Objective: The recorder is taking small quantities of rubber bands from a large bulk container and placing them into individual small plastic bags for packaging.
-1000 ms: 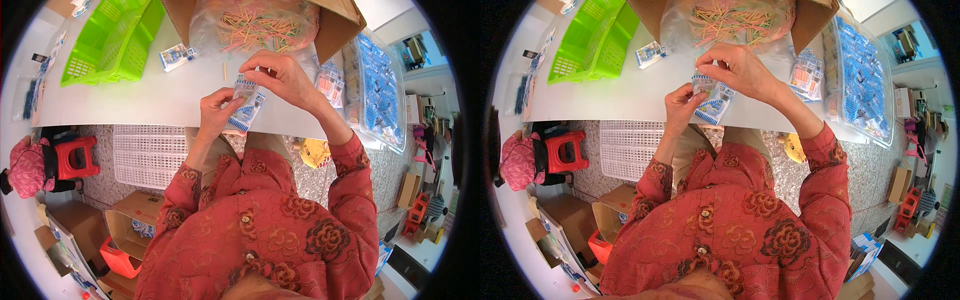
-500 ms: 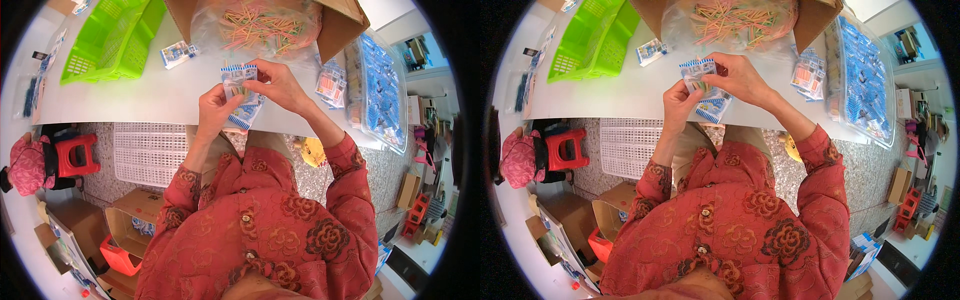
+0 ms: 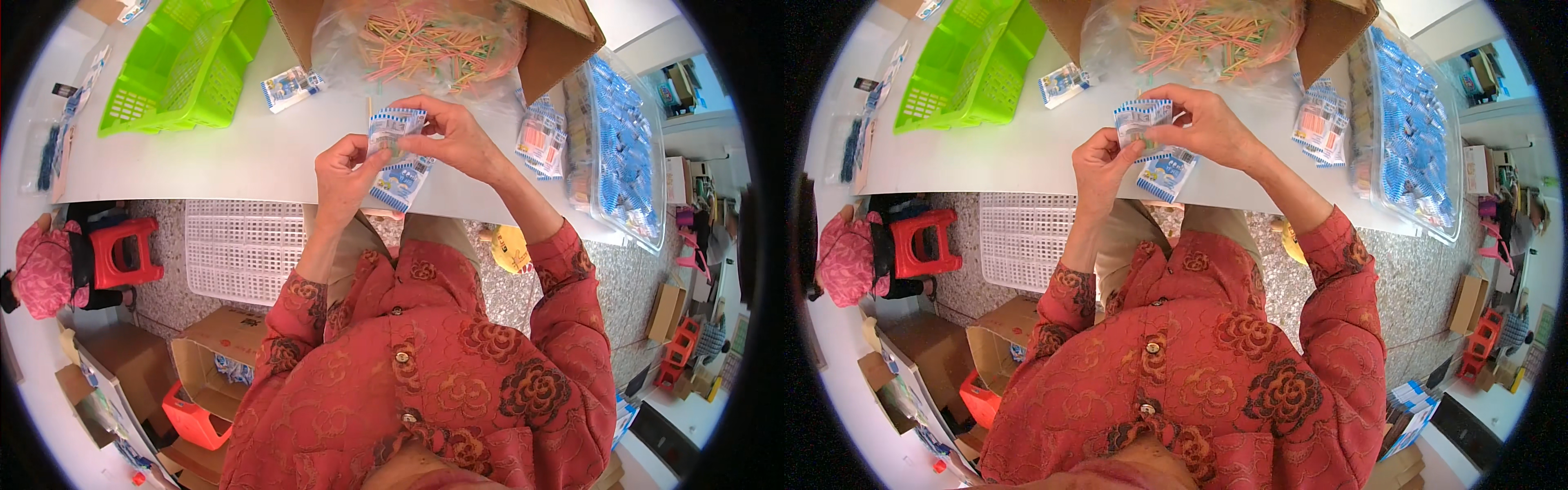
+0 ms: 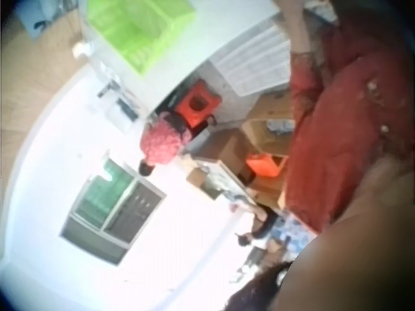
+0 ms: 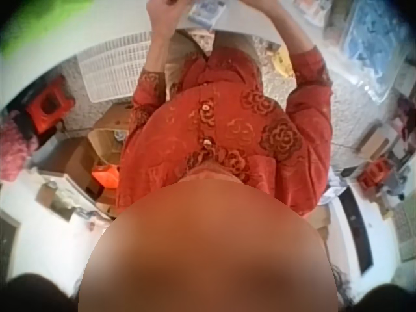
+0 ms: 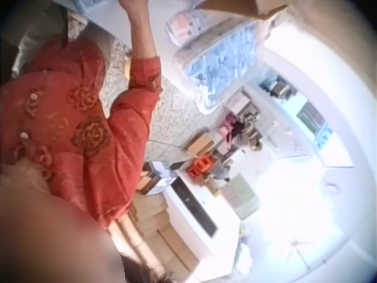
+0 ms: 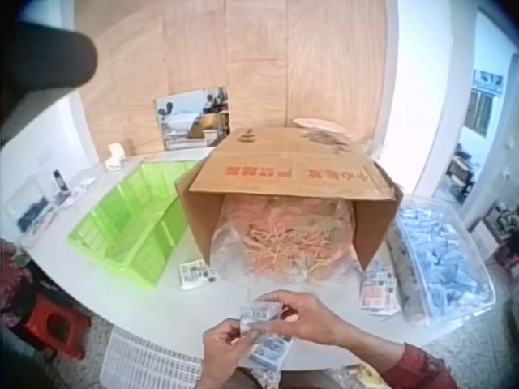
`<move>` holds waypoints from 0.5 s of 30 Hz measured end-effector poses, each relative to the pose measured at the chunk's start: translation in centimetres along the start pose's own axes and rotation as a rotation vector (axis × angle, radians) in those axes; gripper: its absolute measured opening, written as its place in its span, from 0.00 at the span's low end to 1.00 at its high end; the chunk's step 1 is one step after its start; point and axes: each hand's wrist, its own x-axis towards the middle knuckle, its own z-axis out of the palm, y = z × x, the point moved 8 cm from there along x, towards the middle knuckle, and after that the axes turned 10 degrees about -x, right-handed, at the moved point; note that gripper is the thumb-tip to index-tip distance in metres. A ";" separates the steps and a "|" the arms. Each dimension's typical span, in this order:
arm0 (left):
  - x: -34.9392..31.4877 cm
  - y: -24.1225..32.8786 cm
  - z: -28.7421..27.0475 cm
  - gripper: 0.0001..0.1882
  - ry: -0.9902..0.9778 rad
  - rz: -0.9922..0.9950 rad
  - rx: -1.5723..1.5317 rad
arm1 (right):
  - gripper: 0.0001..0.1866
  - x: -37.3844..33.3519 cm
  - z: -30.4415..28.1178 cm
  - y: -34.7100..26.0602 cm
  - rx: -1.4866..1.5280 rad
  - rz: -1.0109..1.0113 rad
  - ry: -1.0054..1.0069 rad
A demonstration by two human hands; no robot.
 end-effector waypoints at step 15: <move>-0.4 -1.2 3.2 0.10 0.019 -0.022 -0.033 | 0.13 -3.7 -4.5 3.9 -0.229 0.123 0.115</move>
